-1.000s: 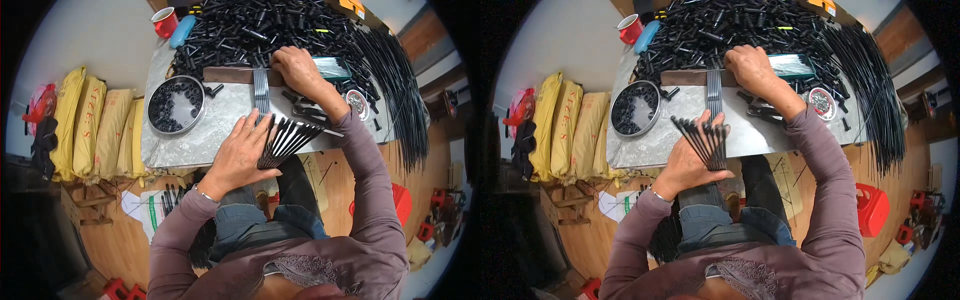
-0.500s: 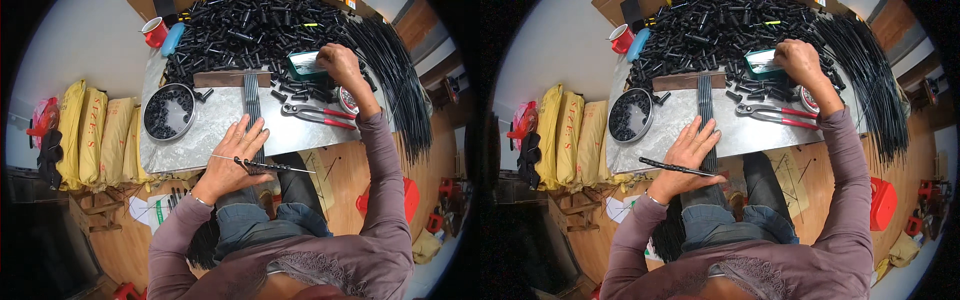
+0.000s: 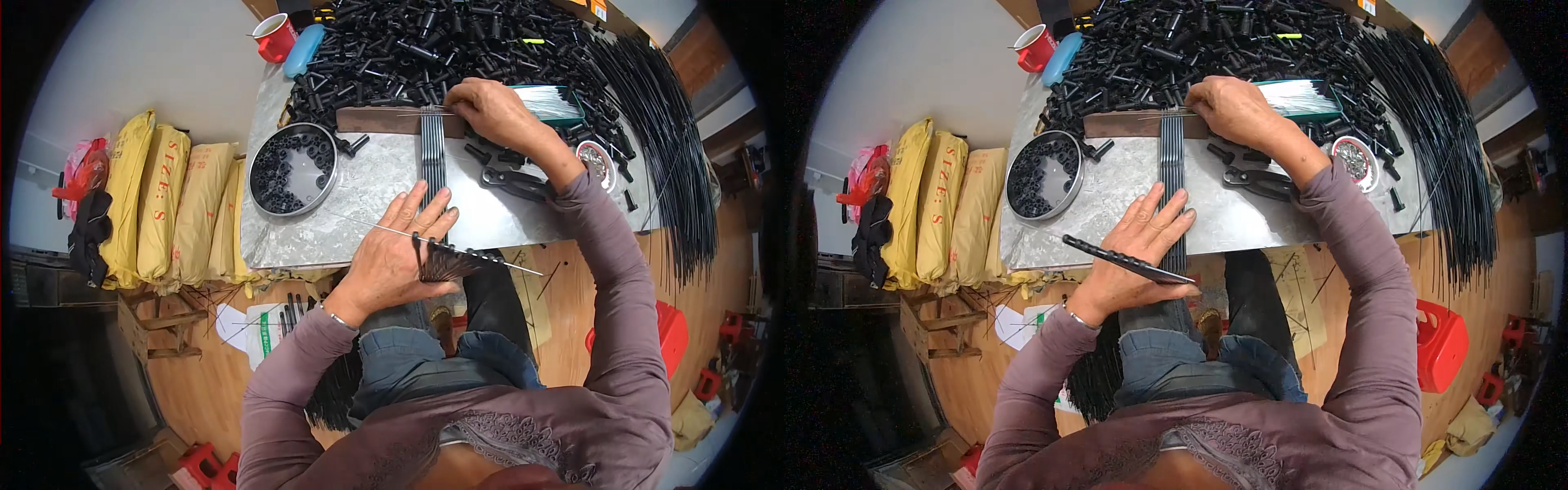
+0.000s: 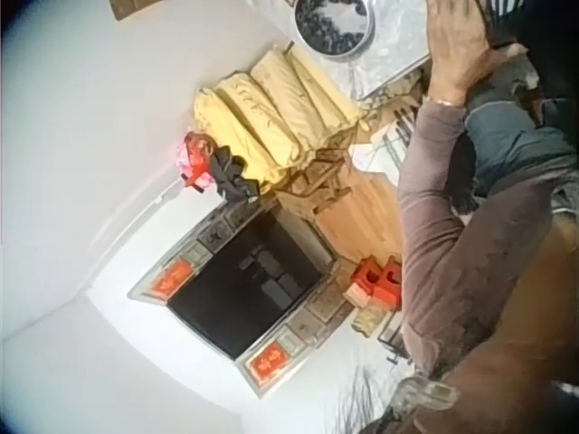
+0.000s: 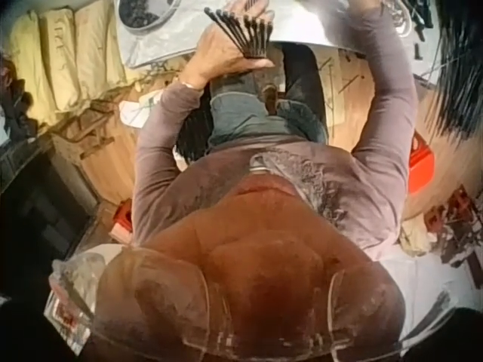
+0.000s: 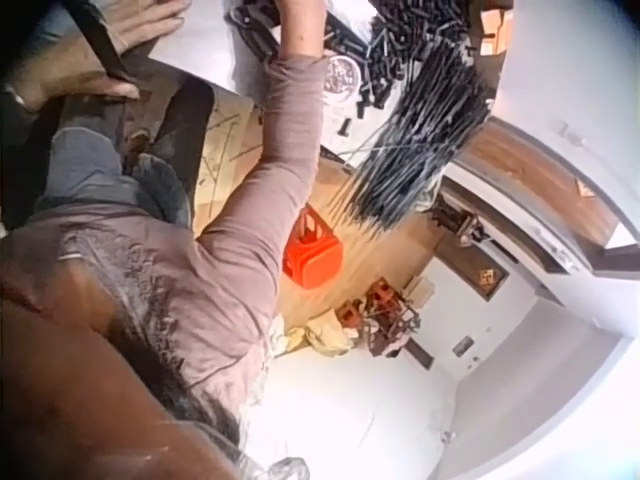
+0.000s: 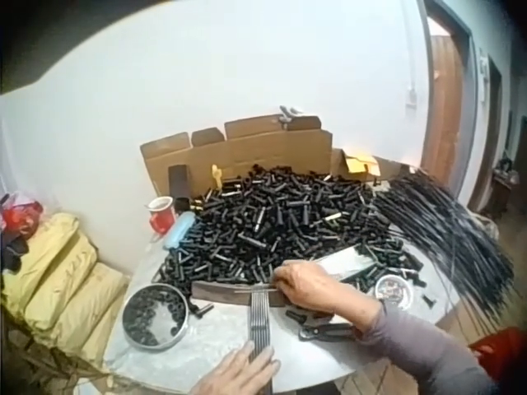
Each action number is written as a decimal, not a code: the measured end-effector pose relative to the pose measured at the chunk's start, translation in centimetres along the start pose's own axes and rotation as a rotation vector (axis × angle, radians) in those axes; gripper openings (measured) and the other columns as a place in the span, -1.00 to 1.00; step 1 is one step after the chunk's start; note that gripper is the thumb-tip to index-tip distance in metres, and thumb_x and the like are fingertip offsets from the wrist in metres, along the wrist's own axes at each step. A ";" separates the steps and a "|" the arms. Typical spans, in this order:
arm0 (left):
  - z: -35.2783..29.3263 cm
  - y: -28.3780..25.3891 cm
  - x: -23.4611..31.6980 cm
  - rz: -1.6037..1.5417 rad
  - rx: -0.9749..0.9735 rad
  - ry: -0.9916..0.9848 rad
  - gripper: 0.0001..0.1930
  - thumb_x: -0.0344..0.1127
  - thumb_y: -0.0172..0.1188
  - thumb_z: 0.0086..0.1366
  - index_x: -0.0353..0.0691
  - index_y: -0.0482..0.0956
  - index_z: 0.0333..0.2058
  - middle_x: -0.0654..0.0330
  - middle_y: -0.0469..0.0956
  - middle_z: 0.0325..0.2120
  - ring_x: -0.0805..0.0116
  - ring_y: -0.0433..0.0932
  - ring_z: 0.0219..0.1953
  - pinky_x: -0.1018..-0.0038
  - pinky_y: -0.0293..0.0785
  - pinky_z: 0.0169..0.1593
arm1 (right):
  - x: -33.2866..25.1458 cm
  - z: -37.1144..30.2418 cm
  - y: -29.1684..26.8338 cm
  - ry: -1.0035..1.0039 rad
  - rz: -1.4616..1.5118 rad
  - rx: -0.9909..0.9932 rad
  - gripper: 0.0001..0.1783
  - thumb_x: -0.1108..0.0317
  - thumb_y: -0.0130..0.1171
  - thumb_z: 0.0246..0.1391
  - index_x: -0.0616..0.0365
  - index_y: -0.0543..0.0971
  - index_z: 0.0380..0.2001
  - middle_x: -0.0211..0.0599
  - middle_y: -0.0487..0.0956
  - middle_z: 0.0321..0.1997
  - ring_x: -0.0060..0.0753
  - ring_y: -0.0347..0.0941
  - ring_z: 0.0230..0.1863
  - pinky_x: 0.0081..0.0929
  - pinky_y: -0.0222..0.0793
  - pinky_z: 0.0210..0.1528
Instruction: Assembling and cutting wire bundles using pliers and cutters at a workbench.
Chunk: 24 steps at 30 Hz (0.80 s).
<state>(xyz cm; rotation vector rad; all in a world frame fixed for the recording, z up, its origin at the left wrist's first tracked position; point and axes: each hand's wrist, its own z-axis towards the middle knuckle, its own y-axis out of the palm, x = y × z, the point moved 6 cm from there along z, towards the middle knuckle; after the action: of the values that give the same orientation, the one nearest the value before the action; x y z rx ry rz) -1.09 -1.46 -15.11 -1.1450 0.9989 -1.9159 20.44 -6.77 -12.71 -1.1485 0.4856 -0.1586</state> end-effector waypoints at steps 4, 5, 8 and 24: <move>-0.1 -0.1 -0.1 -0.022 0.000 -0.019 -0.07 0.07 0.48 -0.25 -0.20 0.36 0.13 0.04 0.22 0.24 -0.10 0.10 0.31 0.06 0.12 0.30 | 0.5 0.3 0.3 0.069 0.072 -0.038 -0.82 0.43 0.08 0.04 0.20 0.61 -0.31 -0.18 0.59 -0.30 -0.09 0.52 -0.24 -0.29 0.42 -0.19; -0.1 -0.2 -0.1 -0.029 0.008 -0.016 -0.07 0.07 0.48 -0.25 -0.21 0.36 0.13 0.04 0.22 0.24 -0.10 0.10 0.31 0.06 0.12 0.30 | 0.5 0.2 0.1 0.068 0.070 -0.022 -0.83 0.43 0.09 0.03 0.21 0.61 -0.32 -0.19 0.59 -0.31 -0.10 0.52 -0.24 -0.29 0.42 -0.19; -0.2 -0.3 -0.3 -0.047 0.019 -0.012 -0.06 0.07 0.48 -0.26 -0.21 0.36 0.13 0.05 0.21 0.24 -0.09 0.10 0.31 0.05 0.13 0.29 | 0.8 0.0 -0.1 0.077 0.057 -0.011 -0.84 0.44 0.10 0.02 0.21 0.62 -0.33 -0.19 0.59 -0.32 -0.10 0.52 -0.24 -0.29 0.42 -0.19; -0.5 0.1 -0.5 -0.028 0.010 -0.019 -0.05 0.08 0.48 -0.28 -0.22 0.36 0.13 0.06 0.18 0.26 -0.08 0.08 0.32 0.08 0.10 0.31 | 0.0 0.6 0.3 0.062 0.037 -0.038 -0.84 0.47 0.12 0.02 0.18 0.63 -0.31 -0.23 0.59 -0.32 -0.18 0.54 -0.26 -0.35 0.44 -0.21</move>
<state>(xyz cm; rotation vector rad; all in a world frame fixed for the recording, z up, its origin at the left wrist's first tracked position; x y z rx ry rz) -1.30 -0.94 -15.53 -1.1754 0.9666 -1.9260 20.68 -6.15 -12.82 -1.1734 0.5666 -0.1535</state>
